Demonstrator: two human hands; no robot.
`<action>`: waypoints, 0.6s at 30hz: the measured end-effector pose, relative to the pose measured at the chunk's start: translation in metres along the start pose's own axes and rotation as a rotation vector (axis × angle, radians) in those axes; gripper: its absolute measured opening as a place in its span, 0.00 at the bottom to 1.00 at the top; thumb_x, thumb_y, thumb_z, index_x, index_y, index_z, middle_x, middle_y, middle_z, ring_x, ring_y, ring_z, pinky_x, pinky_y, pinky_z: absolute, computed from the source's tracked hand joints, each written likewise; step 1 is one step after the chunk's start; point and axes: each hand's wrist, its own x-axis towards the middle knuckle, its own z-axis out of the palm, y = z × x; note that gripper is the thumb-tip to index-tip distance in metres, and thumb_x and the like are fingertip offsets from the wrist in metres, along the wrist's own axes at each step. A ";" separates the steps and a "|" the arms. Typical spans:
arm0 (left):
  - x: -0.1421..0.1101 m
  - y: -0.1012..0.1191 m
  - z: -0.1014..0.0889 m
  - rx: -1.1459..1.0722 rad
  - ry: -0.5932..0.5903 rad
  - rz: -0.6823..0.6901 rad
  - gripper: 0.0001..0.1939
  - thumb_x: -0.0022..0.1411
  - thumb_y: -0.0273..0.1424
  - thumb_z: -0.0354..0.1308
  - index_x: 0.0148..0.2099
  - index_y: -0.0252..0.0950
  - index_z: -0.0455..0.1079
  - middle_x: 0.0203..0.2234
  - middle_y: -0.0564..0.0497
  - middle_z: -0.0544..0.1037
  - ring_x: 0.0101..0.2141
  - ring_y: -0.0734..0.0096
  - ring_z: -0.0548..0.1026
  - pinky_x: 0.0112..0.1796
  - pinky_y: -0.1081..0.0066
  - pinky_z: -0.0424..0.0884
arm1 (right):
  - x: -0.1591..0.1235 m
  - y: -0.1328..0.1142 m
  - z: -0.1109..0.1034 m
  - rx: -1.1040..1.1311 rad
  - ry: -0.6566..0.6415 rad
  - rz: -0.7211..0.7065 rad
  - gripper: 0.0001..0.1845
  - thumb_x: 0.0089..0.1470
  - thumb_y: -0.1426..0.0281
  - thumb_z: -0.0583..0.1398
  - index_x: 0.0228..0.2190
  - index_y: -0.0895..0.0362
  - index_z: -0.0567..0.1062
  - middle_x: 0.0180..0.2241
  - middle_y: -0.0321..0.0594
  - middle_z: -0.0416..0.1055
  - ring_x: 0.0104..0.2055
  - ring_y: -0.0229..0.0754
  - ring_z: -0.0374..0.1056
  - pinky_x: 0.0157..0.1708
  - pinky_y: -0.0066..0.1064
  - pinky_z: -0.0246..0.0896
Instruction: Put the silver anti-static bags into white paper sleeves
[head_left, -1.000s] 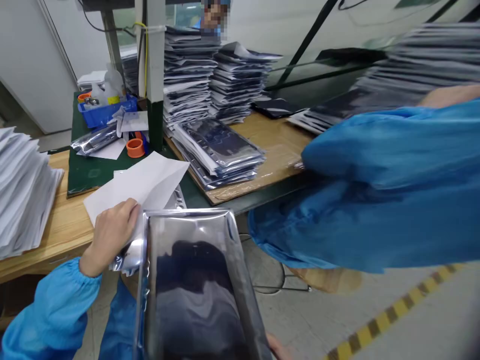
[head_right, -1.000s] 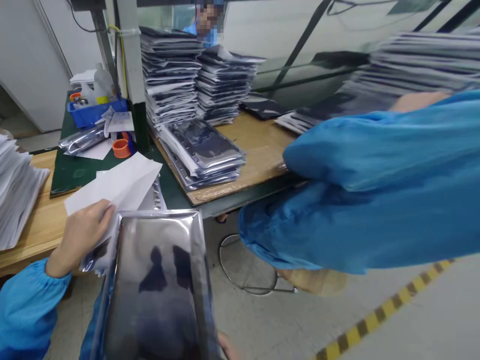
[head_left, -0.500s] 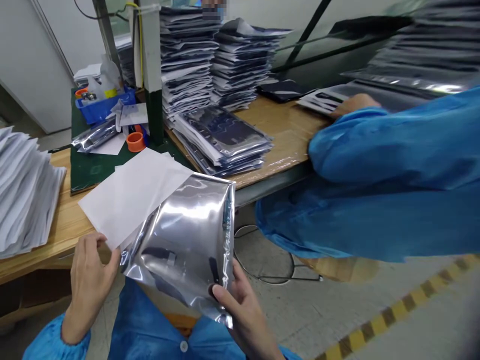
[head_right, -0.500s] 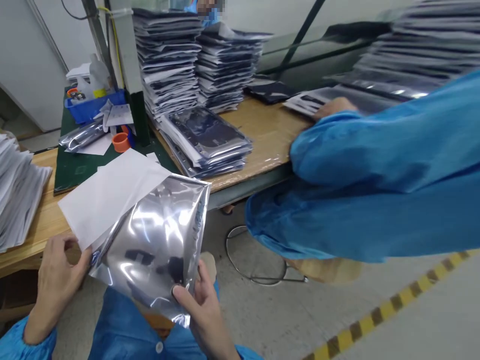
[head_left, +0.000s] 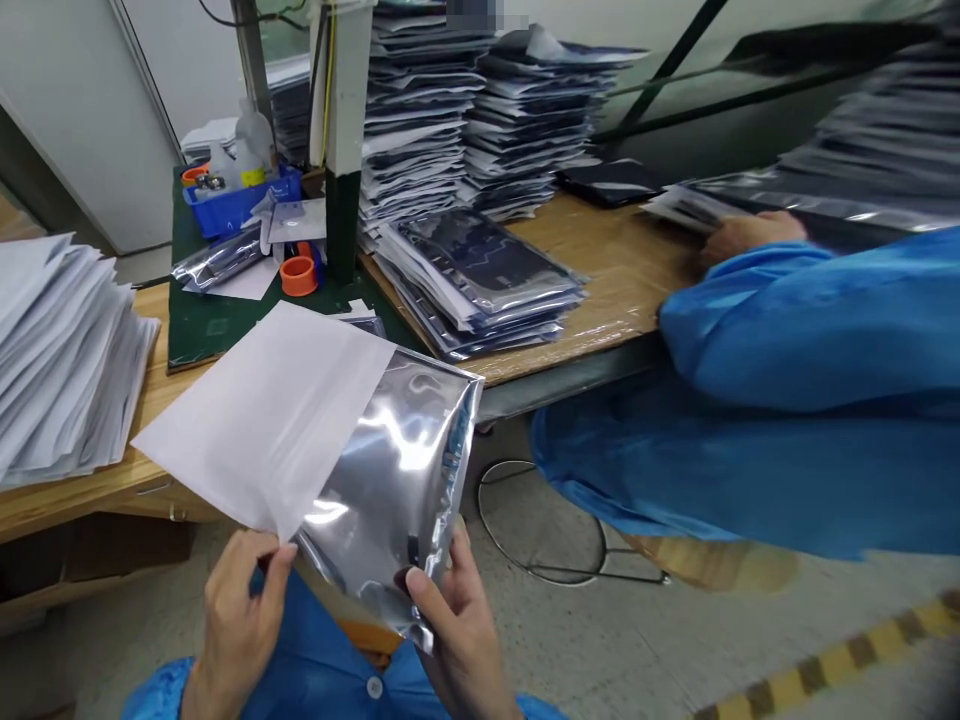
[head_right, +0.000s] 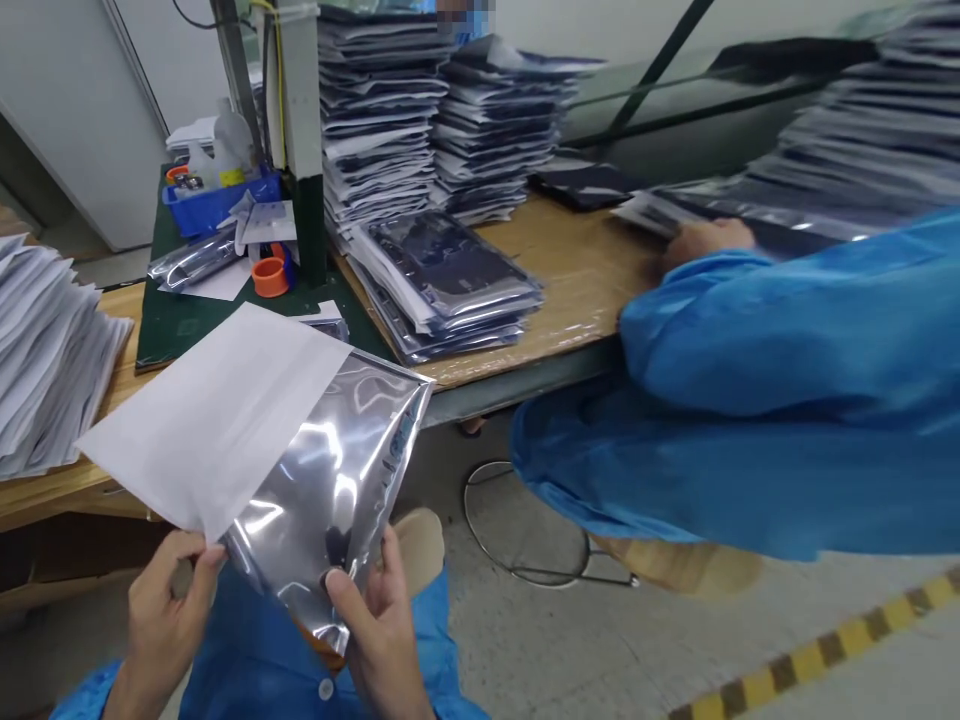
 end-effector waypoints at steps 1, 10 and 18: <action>-0.007 -0.001 0.002 -0.035 -0.034 0.002 0.06 0.61 0.32 0.56 0.31 0.41 0.69 0.22 0.54 0.72 0.24 0.70 0.70 0.28 0.71 0.66 | -0.001 0.002 0.001 0.009 -0.002 -0.012 0.43 0.47 0.60 0.67 0.60 0.42 0.54 0.50 0.39 0.74 0.53 0.50 0.69 0.51 0.44 0.67; -0.011 -0.007 -0.005 -0.862 0.218 -0.815 0.26 0.60 0.55 0.47 0.48 0.42 0.68 0.42 0.46 0.78 0.42 0.57 0.76 0.37 0.63 0.76 | -0.047 0.062 -0.009 -0.064 -0.018 -0.001 0.45 0.39 0.59 0.72 0.56 0.40 0.59 0.45 0.36 0.78 0.44 0.49 0.75 0.43 0.37 0.72; -0.060 -0.072 -0.061 -0.804 0.327 -1.294 0.32 0.54 0.30 0.62 0.60 0.30 0.61 0.42 0.41 0.80 0.45 0.53 0.77 0.47 0.63 0.74 | -0.030 0.060 -0.087 -0.674 -0.175 0.039 0.25 0.38 0.47 0.67 0.33 0.52 0.81 0.41 0.48 0.80 0.48 0.60 0.72 0.54 0.51 0.62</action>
